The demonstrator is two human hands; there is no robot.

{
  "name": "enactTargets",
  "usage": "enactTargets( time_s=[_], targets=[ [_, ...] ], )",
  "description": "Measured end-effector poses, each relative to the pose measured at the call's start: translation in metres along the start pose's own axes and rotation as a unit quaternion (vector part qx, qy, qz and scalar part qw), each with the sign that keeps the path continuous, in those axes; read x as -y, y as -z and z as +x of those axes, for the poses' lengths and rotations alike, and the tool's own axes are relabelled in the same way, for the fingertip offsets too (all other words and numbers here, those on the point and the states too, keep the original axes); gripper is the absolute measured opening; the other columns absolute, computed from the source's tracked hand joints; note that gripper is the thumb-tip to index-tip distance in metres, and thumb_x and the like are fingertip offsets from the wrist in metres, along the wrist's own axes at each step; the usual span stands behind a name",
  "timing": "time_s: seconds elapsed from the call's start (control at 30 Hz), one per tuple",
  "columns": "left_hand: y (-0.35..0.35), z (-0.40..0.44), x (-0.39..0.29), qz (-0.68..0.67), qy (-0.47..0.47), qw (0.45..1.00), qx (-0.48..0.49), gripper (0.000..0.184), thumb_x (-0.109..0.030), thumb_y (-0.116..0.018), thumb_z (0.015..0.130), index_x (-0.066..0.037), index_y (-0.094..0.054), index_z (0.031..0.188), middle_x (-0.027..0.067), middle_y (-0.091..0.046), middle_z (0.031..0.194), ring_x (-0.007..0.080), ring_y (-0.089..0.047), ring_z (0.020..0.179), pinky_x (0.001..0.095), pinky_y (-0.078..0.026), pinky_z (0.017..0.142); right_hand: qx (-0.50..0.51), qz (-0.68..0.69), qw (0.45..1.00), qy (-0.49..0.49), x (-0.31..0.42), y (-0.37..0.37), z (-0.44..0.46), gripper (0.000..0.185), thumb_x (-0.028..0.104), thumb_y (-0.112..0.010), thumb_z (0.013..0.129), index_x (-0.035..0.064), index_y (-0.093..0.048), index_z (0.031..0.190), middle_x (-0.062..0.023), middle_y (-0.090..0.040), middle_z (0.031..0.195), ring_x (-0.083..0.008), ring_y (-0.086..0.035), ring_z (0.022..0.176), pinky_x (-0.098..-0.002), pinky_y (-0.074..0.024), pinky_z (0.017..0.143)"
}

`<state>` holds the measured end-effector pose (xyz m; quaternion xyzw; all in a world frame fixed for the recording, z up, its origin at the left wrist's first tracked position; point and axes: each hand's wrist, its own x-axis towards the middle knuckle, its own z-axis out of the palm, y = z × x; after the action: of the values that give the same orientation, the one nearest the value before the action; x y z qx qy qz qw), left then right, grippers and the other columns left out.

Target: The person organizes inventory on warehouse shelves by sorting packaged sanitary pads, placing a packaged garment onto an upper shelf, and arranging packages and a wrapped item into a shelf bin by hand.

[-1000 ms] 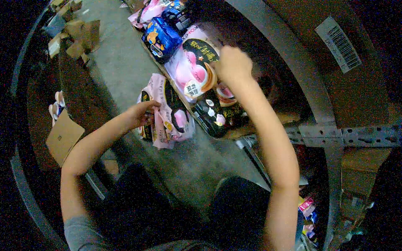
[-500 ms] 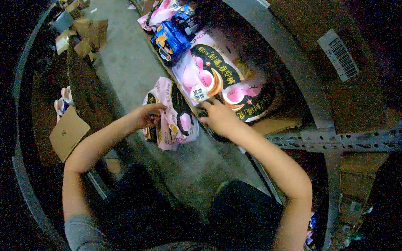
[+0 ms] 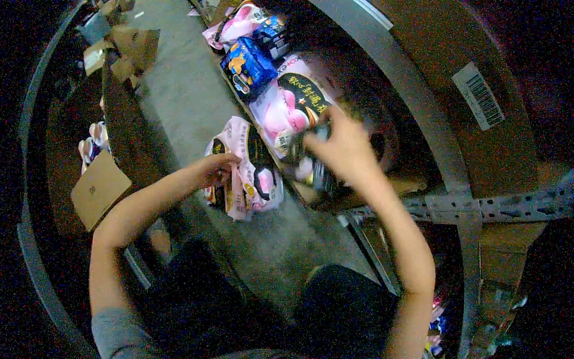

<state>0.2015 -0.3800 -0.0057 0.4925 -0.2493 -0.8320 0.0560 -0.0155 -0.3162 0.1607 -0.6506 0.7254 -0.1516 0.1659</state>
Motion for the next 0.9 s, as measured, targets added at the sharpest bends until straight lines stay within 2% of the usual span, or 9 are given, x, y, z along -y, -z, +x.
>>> enactTargets(
  time_s=[0.27,0.3,0.37,0.4,0.63,0.7,0.77,0.8,0.9],
  targets=[
    [-0.007,-0.007,0.003,-0.035,-0.031,0.999,-0.014,0.013,-0.017,-0.057,0.066,-0.011,-0.047,0.063,-0.0033,-0.037,0.050,0.0066,-0.032,0.042,0.0197,-0.025,0.039,0.031,0.677,0.733,-0.065,0.006,-0.023,0.098,0.033,0.013,-0.054,0.070,0.0046,-0.042,0.100,-0.0096,-0.047,0.097,-0.0193,-0.048,0.086,-0.0323,-0.0418,0.076],
    [-0.004,-0.002,0.004,-0.044,-0.039,0.998,0.016,0.013,-0.017,-0.057,0.066,-0.011,-0.046,0.062,-0.0035,-0.037,0.050,0.0068,-0.031,0.042,0.0198,-0.025,0.039,0.031,0.785,0.597,-0.162,0.016,-0.013,0.116,0.045,0.002,-0.055,0.068,0.0051,-0.036,0.109,-0.0086,-0.043,0.103,-0.0174,-0.046,0.088,-0.0304,-0.0414,0.077],
    [-0.005,-0.001,0.005,-0.052,-0.035,0.998,0.012,0.013,-0.016,-0.058,0.065,-0.011,-0.047,0.062,-0.0032,-0.036,0.050,0.0070,-0.031,0.042,0.0199,-0.025,0.039,-0.123,0.744,0.654,0.059,0.004,-0.034,0.173,0.030,0.010,-0.046,0.075,0.0025,-0.038,0.104,-0.0128,-0.043,0.100,-0.0238,-0.044,0.091,-0.0368,-0.0362,0.084],
    [-0.001,0.004,0.005,-0.052,-0.030,0.998,0.018,0.013,-0.015,-0.058,0.064,-0.010,-0.047,0.062,-0.0027,-0.037,0.051,0.0073,-0.031,0.043,0.0202,-0.026,0.039,-0.138,0.843,0.517,0.059,0.018,-0.027,0.186,0.030,0.015,-0.038,0.080,-0.0023,-0.037,0.103,-0.0165,-0.039,0.107,-0.0291,-0.038,0.100,-0.0434,-0.0327,0.087],
    [-0.007,0.000,0.002,-0.049,-0.014,0.999,0.001,0.013,-0.013,-0.059,0.063,-0.007,-0.047,0.063,0.0000,-0.039,0.053,0.0093,-0.031,0.041,0.0215,-0.024,0.038,-0.110,0.870,0.481,-0.022,0.001,-0.028,0.228,0.031,0.014,-0.041,0.079,-0.0043,-0.039,0.105,-0.0172,-0.037,0.112,-0.0270,-0.038,0.101,-0.0413,-0.0328,0.087],
    [-0.010,-0.005,0.000,-0.051,-0.016,0.998,-0.017,0.013,-0.014,-0.058,0.064,-0.007,-0.047,0.062,0.0003,-0.039,0.053,0.0094,-0.031,0.042,0.0218,-0.023,0.038,-0.244,0.199,0.944,0.102,-0.011,-0.036,0.233,0.032,0.013,-0.049,0.075,-0.0066,-0.043,0.100,-0.0164,-0.041,0.109,-0.0246,-0.042,0.096,-0.0351,-0.0375,0.084],
    [-0.010,-0.001,0.002,-0.064,-0.022,0.997,-0.021,0.013,-0.014,-0.059,0.063,-0.008,-0.047,0.062,0.0001,-0.039,0.052,0.0094,-0.031,0.042,0.0218,-0.023,0.038,-0.342,0.337,0.874,-0.069,0.037,-0.041,0.221,0.037,0.015,-0.057,0.067,-0.0007,-0.047,0.098,-0.0161,-0.048,0.101,-0.0263,-0.046,0.089,-0.0355,-0.0386,0.076],
    [-0.010,-0.006,0.001,-0.056,-0.023,0.998,-0.002,0.014,-0.013,-0.059,0.063,-0.008,-0.047,0.061,-0.0004,-0.038,0.052,0.0092,-0.031,0.042,0.0216,-0.023,0.038,-0.454,0.145,0.852,0.217,0.051,-0.046,0.209,0.039,0.015,-0.057,0.064,0.0069,-0.048,0.101,-0.0172,-0.042,0.108,-0.0307,-0.043,0.095,-0.0388,-0.0342,0.080],
    [-0.009,-0.005,0.002,-0.056,-0.022,0.998,-0.017,0.015,-0.015,-0.059,0.063,-0.009,-0.045,0.059,-0.0009,-0.036,0.050,0.0091,-0.032,0.042,0.0213,-0.023,0.039,-0.297,-0.221,0.841,0.394,0.072,-0.076,0.215,0.045,0.030,-0.057,0.065,0.0270,-0.043,0.107,-0.0077,-0.025,0.125,-0.0274,-0.021,0.116,-0.0582,-0.0224,0.082]
  ],
)
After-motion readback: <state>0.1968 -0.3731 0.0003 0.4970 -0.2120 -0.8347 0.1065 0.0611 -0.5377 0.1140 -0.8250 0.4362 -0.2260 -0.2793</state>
